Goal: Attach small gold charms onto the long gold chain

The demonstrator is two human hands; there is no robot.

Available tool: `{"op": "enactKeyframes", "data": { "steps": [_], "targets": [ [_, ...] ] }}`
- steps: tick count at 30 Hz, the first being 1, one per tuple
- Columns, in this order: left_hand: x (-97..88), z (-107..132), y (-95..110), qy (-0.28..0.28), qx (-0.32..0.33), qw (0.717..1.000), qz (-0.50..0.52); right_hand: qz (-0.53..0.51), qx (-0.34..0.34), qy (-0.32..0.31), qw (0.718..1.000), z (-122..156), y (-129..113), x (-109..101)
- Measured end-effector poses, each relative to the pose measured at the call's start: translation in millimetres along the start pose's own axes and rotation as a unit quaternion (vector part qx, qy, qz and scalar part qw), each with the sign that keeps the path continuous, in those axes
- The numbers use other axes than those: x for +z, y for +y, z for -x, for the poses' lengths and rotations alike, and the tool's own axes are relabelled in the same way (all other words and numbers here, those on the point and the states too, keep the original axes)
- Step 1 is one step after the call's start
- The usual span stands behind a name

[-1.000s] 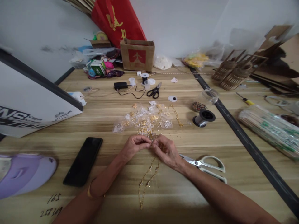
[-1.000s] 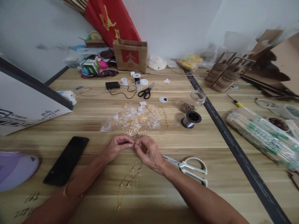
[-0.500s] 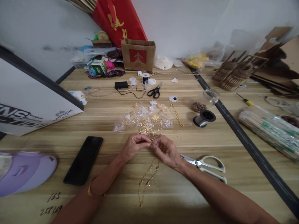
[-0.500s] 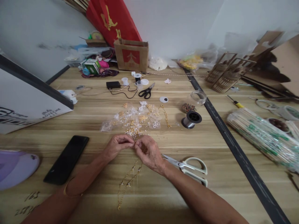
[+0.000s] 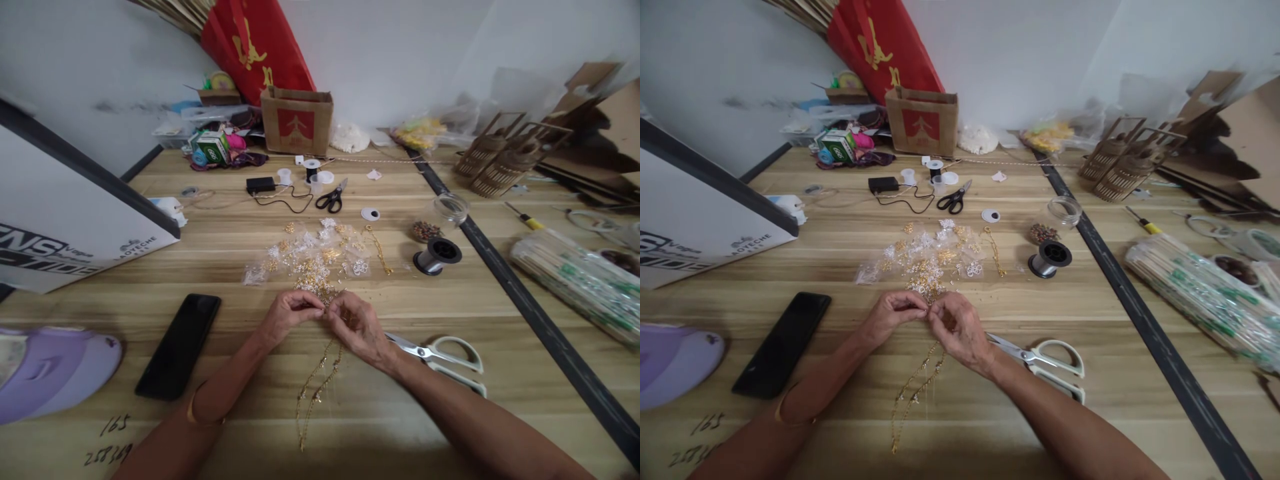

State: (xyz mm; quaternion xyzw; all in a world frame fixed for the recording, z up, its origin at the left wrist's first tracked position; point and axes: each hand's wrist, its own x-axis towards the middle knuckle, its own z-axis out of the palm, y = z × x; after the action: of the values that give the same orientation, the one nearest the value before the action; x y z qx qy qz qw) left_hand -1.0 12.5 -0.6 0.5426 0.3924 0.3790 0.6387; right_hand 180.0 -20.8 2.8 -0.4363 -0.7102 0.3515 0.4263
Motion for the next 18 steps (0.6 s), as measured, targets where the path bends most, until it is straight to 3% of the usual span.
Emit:
{"op": "enactKeyframes", "data": {
  "steps": [18],
  "targets": [
    [2.0, 0.6, 3.2, 0.002, -0.019, 1.0, 0.002, -0.089, 0.068, -0.02, 0.993, -2.4, -3.9, -1.2]
  ]
}}
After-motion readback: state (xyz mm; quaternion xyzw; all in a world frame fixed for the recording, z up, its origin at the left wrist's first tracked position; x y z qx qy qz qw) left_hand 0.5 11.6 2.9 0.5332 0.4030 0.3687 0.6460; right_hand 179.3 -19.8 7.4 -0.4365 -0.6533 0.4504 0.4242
